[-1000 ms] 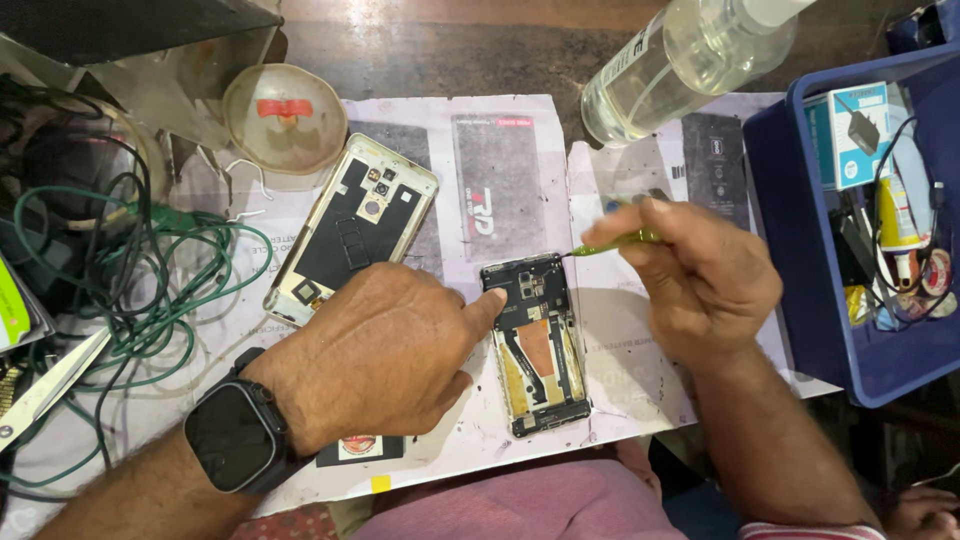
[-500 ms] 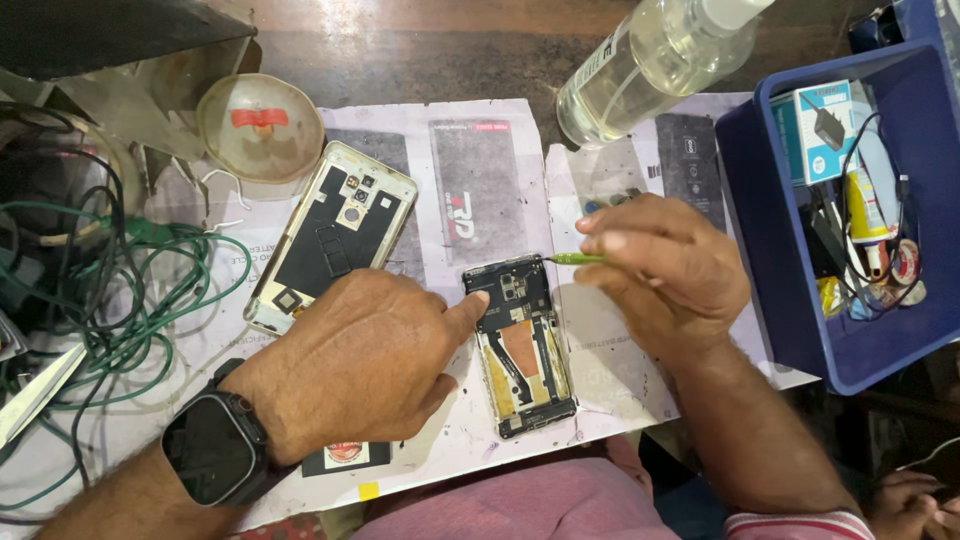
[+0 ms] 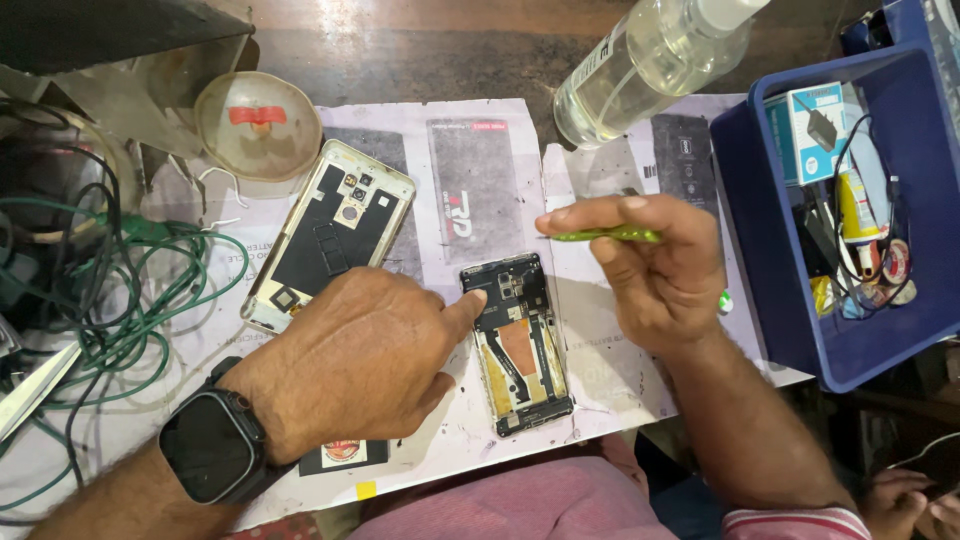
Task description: The person uses a green precision screwdriver to manipulate small components and connectors inside a disassembled smartphone chassis. They carefully pry and adjust internal parts while the phone remains open on the workbench.
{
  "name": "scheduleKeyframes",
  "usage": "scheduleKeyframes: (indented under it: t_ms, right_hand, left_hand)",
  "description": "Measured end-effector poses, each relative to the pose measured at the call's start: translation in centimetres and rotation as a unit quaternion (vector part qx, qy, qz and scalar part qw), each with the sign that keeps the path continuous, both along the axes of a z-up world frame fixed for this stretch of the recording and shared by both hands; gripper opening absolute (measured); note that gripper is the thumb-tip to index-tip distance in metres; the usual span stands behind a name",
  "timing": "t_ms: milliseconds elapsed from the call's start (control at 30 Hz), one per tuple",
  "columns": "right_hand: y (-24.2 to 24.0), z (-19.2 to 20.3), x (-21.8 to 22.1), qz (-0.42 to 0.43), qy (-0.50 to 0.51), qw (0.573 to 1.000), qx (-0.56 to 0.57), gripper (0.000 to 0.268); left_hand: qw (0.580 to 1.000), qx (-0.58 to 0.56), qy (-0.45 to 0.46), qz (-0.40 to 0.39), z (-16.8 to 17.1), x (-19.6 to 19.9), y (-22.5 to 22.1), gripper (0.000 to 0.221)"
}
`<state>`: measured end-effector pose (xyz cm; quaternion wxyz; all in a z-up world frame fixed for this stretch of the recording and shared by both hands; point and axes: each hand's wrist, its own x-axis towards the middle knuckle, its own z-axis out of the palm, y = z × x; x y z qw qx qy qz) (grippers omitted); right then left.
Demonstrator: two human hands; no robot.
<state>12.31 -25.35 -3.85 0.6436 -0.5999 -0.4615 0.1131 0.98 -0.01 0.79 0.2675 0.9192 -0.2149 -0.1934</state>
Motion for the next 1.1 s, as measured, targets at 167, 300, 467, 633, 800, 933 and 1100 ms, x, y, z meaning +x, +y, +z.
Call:
scheduleKeyframes:
  t_ms: [167,300,467,633,800,933,1100]
  right_hand:
    - [-0.4,0.4,0.7,-0.11,0.009,0.992,-0.067,0.027]
    - [0.4,2.2,0.7,-0.106,-0.222,0.917,-0.314,0.012]
    - [2.3,3.7,-0.2,-0.086,-0.274,0.871,-0.399,0.01]
    - [3.2,4.7,-0.5,-0.06,-0.359,0.813,-0.454,0.007]
    - [4.0,5.0,-0.6,-0.034,-0.42,0.773,-0.473,0.01]
    - [4.2,4.7,-0.2,-0.001,-0.452,0.737,-0.502,0.01]
    - [5.0,4.5,1.0,0.007,-0.42,0.739,-0.527,0.011]
  left_hand:
    - [1.0,-0.014,-0.013,0.005,0.2,-0.1,0.1,0.06]
    - [0.999,-0.023,-0.04,0.01,0.2,-0.2,0.1,0.059]
    - [0.999,-0.013,-0.04,0.009,0.2,-0.4,0.2,0.052]
    - [0.999,0.002,-0.052,0.007,0.3,-0.6,0.1,0.05]
    - [0.997,0.005,-0.071,0.0,0.2,-0.9,0.1,0.049]
    - [0.997,0.002,-0.08,0.003,0.1,-1.0,0.1,0.055]
    - [0.997,0.0,-0.077,0.005,0.1,-1.1,0.0,0.054]
